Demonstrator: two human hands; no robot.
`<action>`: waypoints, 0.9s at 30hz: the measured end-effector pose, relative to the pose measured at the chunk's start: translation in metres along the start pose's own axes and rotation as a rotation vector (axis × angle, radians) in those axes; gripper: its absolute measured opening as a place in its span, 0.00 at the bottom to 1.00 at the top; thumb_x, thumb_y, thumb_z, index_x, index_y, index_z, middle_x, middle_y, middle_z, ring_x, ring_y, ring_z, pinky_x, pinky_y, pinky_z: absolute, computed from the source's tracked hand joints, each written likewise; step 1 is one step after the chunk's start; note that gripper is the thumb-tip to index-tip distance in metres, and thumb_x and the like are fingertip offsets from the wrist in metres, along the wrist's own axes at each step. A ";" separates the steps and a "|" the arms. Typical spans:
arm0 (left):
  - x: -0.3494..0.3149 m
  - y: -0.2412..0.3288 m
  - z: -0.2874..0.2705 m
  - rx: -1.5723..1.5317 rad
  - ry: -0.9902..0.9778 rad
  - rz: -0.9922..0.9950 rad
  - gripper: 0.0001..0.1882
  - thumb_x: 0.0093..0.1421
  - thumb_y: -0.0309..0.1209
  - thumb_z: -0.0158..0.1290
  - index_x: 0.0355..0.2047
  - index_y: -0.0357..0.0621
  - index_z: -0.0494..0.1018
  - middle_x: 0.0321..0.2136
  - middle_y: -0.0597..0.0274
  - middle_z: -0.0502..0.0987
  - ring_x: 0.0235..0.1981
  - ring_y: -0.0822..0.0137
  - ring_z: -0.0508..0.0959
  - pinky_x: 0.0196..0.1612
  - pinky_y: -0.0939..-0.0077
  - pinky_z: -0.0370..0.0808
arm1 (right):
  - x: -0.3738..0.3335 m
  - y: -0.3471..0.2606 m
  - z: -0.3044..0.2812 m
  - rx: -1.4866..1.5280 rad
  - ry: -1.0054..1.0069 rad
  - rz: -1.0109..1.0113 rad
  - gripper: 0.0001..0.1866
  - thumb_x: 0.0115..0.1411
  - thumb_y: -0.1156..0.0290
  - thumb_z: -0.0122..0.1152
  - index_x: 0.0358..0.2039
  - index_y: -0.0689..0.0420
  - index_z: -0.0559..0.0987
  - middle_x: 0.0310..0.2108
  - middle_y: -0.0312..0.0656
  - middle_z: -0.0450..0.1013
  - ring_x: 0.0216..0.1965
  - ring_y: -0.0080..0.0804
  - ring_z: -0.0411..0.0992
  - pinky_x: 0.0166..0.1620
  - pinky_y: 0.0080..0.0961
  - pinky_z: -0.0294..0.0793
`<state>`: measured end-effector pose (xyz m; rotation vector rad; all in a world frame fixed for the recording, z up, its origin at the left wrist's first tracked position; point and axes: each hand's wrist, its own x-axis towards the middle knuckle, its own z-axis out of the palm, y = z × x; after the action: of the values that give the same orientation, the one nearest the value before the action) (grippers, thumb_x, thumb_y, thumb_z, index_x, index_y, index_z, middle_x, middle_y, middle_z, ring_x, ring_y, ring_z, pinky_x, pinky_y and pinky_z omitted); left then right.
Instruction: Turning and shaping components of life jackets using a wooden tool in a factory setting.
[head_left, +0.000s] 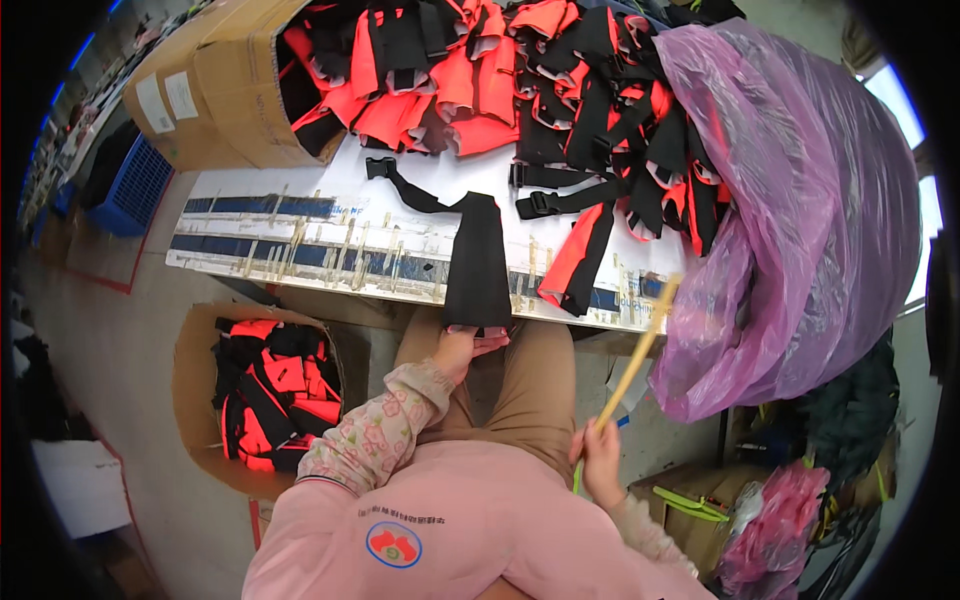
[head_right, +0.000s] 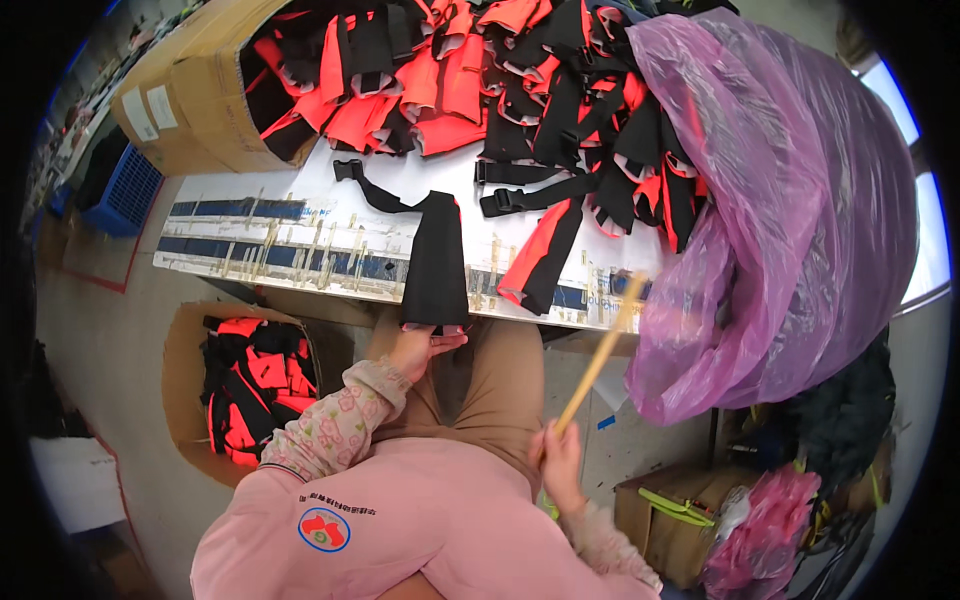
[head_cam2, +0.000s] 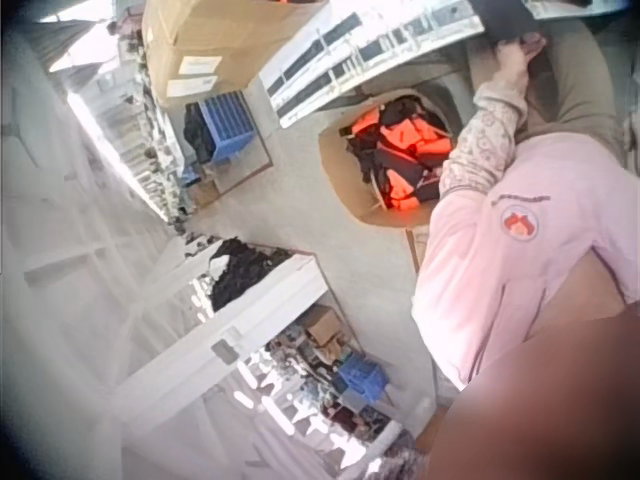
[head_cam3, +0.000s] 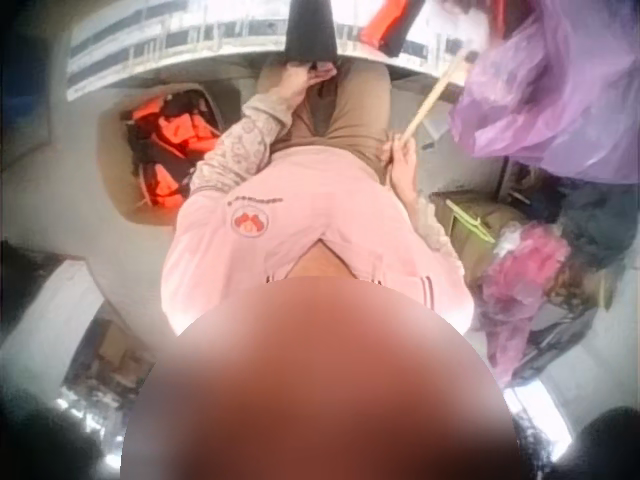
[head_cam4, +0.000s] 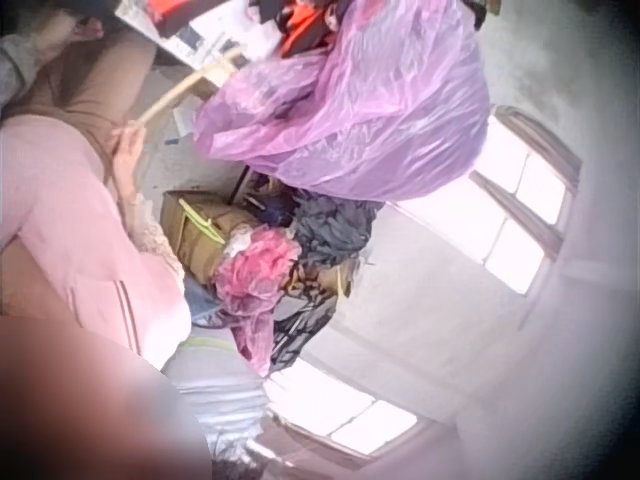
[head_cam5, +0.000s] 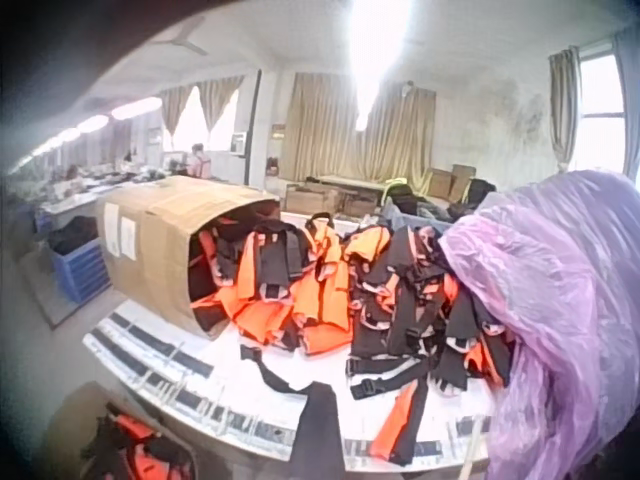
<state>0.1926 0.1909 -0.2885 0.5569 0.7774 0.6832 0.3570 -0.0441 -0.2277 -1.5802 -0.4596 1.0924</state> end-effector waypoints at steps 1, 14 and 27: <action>0.002 -0.003 0.001 0.023 0.015 -0.018 0.18 0.64 0.40 0.38 0.44 0.38 0.67 0.37 0.50 0.75 0.33 0.55 0.78 0.42 0.64 0.75 | -0.018 0.008 -0.003 -0.007 -0.059 0.043 0.06 0.64 0.67 0.43 0.34 0.56 0.64 0.17 0.34 0.65 0.17 0.19 0.64 0.19 0.16 0.62; 0.024 -0.039 -0.010 0.053 0.205 0.159 0.13 0.59 0.25 0.38 0.34 0.33 0.73 0.29 0.49 0.77 0.30 0.58 0.79 0.38 0.66 0.77 | -0.008 -0.018 -0.017 -0.465 -0.405 0.193 0.07 0.61 0.71 0.47 0.34 0.60 0.72 0.18 0.31 0.67 0.19 0.15 0.64 0.24 0.15 0.64; 0.006 -0.009 0.005 0.074 -0.002 0.161 0.13 0.62 0.33 0.41 0.36 0.39 0.72 0.29 0.57 0.76 0.29 0.65 0.78 0.29 0.72 0.77 | -0.017 -0.005 -0.057 -0.608 -0.357 0.115 0.06 0.60 0.71 0.49 0.33 0.59 0.73 0.18 0.31 0.66 0.20 0.16 0.63 0.24 0.16 0.64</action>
<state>0.2025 0.1889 -0.2946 0.6926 0.7635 0.8043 0.3975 -0.0869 -0.2180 -1.9526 -1.0248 1.4171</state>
